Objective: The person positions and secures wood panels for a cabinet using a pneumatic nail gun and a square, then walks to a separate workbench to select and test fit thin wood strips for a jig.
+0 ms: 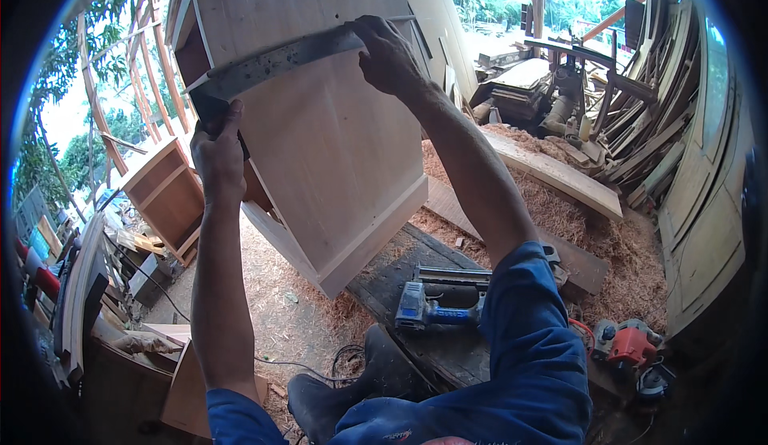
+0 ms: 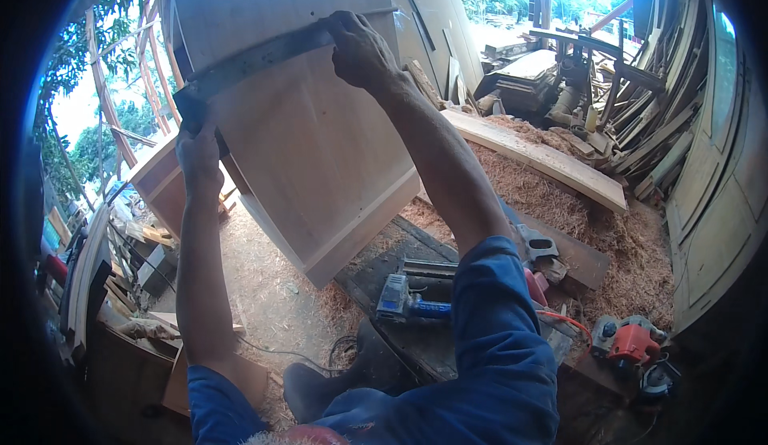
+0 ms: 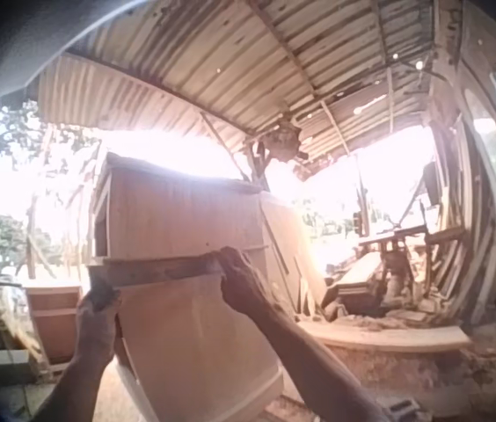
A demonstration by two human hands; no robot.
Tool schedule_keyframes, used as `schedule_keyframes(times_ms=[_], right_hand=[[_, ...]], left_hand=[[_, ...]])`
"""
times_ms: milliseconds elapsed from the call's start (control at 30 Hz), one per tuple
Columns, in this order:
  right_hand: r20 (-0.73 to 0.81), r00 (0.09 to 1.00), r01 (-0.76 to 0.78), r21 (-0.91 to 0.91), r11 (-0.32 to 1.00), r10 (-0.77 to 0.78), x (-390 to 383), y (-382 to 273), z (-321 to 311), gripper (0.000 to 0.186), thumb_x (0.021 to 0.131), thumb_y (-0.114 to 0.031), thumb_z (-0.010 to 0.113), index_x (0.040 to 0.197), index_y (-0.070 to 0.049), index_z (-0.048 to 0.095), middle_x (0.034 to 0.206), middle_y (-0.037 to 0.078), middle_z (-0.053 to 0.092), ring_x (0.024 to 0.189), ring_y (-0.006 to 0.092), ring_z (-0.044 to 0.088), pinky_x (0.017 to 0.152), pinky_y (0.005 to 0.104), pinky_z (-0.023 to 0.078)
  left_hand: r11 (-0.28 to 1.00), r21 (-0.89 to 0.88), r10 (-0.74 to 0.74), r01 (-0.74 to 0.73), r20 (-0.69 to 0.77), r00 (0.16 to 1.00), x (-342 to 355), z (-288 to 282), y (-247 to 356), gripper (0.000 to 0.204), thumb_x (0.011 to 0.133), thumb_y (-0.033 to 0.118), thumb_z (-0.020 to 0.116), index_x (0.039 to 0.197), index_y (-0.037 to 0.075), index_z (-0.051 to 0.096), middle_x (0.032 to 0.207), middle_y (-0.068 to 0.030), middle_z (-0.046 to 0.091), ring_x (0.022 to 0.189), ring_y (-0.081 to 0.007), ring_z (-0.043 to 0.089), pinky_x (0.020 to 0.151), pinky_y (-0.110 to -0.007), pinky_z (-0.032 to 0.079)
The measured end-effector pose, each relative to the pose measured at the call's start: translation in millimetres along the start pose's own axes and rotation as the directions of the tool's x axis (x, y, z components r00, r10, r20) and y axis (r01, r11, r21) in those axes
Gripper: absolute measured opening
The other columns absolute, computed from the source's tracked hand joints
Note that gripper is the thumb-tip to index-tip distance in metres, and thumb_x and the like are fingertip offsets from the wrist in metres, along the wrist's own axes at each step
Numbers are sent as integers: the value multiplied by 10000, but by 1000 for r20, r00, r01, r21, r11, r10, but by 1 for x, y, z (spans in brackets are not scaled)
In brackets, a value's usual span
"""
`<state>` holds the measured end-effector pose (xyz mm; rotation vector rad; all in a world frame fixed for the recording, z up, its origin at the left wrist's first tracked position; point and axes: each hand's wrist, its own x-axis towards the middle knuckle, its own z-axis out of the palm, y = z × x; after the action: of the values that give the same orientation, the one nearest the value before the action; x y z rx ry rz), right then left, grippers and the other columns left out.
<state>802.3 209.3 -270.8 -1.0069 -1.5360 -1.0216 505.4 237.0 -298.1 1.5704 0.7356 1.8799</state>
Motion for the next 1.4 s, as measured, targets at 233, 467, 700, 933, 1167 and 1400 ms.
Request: schedule_keyframes(times_ms=[233,467,700,933,1167,1400], right_hand=[[-97,995,41,31,999,-38,9,30,24,525,731,67,601,1223,-117,610,1256,90,601,1227,321,547,1029,418,471],[-71,995,76,-2,997,-76,18,37,24,459,747,43,597,1179,-108,628,1230,85,621,1229,315,548,1025,426,469],[10,997,77,-16,997,-77,29,22,21,377,801,-60,680,1175,-94,645,1191,117,640,1166,336,582,966,427,494],[-82,989,127,12,992,-125,37,-6,24,185,857,-134,709,1035,-83,704,1112,109,671,1062,313,634,891,413,525],[-71,988,133,-76,988,-138,40,-11,23,158,886,-139,703,1034,-90,730,1044,82,700,1036,287,648,863,388,535],[-22,985,168,-87,982,-170,40,-1,15,205,854,-63,711,1054,-108,731,1038,69,702,990,275,661,832,379,552]], left_hand=[[997,-82,-9,11,27,1000,-3,-4,6,402,863,286,805,1077,-13,643,991,-70,674,886,-142,576,824,-303,466],[993,-114,1,4,50,999,4,-2,-2,363,861,276,807,1031,-6,655,962,-56,671,873,-135,568,815,-298,463],[994,-109,16,-7,88,996,3,-5,0,288,876,235,782,1028,28,651,922,-42,694,816,-117,602,791,-298,475],[1000,-21,2,-1,81,997,-3,-1,9,325,852,227,788,1040,9,638,916,-49,692,831,-117,613,789,-301,487],[949,225,225,-221,11,974,-22,-15,-8,375,855,287,792,1007,19,578,908,-69,673,837,-144,633,780,-330,496],[993,-102,-57,59,23,998,-167,-18,-68,396,896,121,757,1153,34,468,910,-17,557,823,-92,549,761,-267,473]])
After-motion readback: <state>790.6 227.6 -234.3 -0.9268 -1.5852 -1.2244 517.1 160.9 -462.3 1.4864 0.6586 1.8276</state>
